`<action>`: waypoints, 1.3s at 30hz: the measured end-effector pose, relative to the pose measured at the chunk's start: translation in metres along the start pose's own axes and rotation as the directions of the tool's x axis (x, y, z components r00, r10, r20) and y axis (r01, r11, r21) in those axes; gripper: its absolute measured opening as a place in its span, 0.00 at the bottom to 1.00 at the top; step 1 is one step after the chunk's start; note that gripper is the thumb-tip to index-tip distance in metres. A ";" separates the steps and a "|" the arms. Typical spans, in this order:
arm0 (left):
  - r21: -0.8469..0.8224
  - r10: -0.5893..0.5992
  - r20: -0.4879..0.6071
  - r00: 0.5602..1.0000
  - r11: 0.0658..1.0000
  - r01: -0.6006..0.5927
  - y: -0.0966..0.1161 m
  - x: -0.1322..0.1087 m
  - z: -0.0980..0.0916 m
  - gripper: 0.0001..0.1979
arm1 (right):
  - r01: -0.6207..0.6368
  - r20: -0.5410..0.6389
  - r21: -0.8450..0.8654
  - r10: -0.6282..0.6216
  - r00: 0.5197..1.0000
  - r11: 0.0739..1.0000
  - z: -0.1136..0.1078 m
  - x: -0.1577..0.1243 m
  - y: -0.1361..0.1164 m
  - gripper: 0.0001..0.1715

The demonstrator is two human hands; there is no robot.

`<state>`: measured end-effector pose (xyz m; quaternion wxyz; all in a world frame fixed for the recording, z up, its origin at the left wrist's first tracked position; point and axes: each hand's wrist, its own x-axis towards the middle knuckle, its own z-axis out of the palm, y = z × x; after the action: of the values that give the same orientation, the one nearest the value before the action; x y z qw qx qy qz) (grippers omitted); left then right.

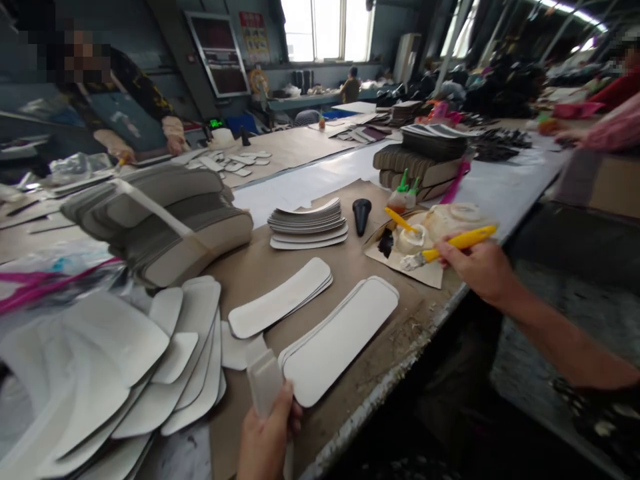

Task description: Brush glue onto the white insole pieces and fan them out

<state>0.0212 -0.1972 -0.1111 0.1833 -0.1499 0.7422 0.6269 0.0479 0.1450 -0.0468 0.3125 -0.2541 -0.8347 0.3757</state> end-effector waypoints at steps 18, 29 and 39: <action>-0.231 -0.041 0.096 0.995 0.971 0.063 -0.013 0.008 -0.003 0.18 | -0.334 0.615 0.393 0.025 0.788 0.857 0.097 -0.115 -0.080 0.15; -0.158 0.033 0.065 0.997 0.987 -0.022 -0.022 0.006 -0.003 0.17 | 0.000 0.444 0.209 -0.095 0.891 0.978 0.082 -0.106 -0.054 0.11; -0.079 0.002 -0.042 0.999 0.997 -0.005 -0.021 0.001 -0.001 0.16 | 0.447 0.183 -0.093 -0.426 0.886 0.890 0.047 -0.076 -0.036 0.04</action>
<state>0.0295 -0.2015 -0.1305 0.1605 -0.1691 0.7208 0.6528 0.0588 0.0513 -0.0679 0.3046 -0.0492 -0.9155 0.2583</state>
